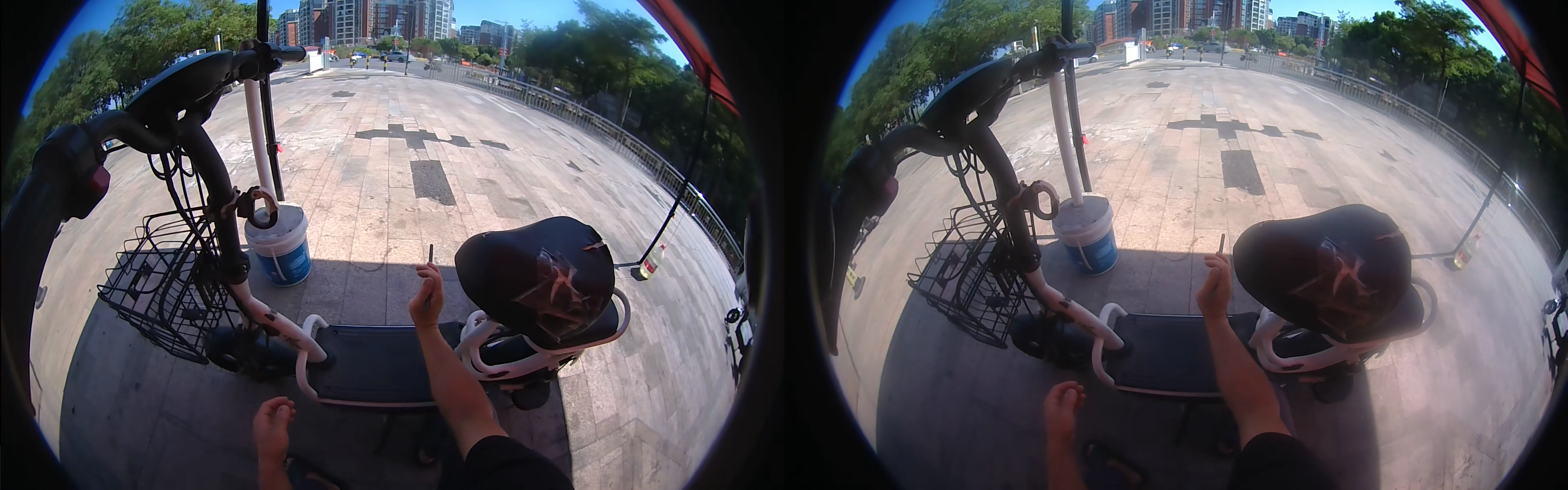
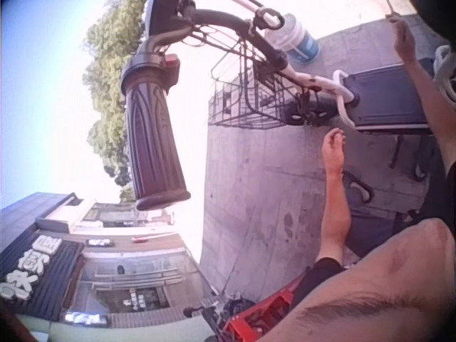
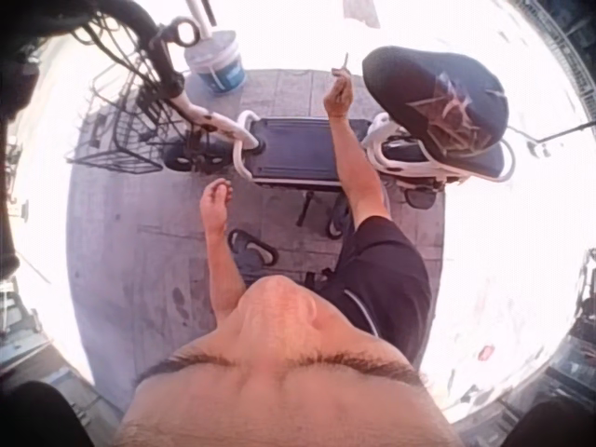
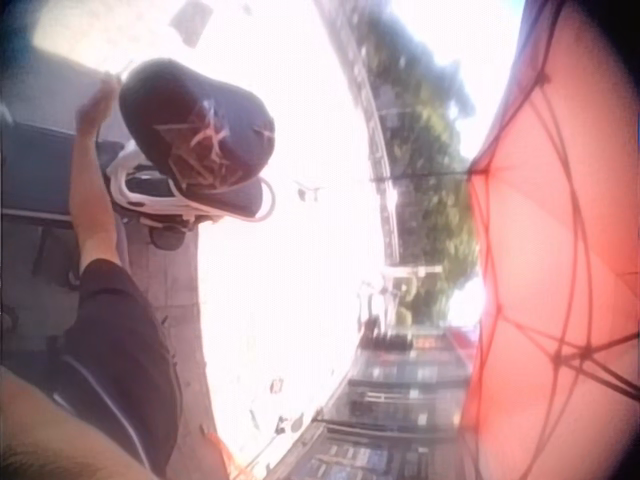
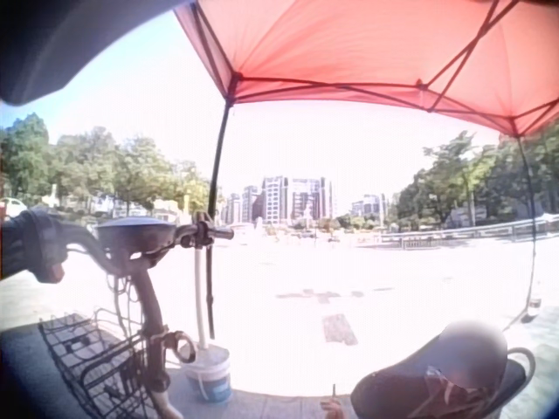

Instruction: The person gathers tools inside a workshop, then moves outside to an electric scooter. They use a hex key to loosen and tighten screws on the scooter's deck and seat area, then remove the deck cover.

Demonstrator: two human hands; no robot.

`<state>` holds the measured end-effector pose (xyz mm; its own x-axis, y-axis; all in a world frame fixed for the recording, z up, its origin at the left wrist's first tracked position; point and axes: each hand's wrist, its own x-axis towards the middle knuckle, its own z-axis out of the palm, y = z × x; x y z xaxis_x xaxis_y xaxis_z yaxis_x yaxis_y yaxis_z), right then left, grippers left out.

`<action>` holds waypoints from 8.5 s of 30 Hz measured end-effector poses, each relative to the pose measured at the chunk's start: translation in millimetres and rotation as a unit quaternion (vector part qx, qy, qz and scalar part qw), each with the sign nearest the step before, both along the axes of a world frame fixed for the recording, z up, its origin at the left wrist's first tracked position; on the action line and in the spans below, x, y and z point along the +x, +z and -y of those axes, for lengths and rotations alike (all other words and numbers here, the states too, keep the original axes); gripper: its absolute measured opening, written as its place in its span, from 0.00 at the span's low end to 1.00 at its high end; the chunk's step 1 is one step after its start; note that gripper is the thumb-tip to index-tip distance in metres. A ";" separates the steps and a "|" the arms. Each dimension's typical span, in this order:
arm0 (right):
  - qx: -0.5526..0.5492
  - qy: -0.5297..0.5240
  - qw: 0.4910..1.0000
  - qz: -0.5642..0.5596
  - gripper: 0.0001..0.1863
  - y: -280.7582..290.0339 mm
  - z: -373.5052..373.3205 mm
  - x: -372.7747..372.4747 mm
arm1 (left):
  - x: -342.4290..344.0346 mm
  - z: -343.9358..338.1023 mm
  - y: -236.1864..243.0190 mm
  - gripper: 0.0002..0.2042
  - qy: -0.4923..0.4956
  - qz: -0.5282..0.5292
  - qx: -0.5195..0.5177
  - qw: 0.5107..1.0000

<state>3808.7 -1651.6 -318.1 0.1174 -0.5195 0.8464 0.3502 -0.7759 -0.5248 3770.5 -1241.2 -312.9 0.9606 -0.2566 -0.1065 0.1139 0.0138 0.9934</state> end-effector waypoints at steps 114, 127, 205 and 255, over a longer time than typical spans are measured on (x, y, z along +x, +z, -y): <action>-0.236 -0.210 0.929 -0.192 0.08 29.3 27.7 -19.7 | -2.7 -32.5 9.7 0.13 -0.004 0.123 0.012 0.992; -0.056 -0.233 0.961 -0.137 0.17 -51.5 81.4 -49.0 | -0.8 -21.6 -2.1 0.13 -0.021 0.131 0.086 0.987; -0.265 -0.461 0.723 -0.440 0.14 -130.1 162.9 -38.4 | 8.1 -21.1 -1.9 0.10 0.013 0.124 0.085 0.989; -0.460 -0.212 0.768 -0.391 0.04 43.0 50.5 7.3 | 17.3 -50.4 -10.7 0.11 0.012 0.128 0.070 0.989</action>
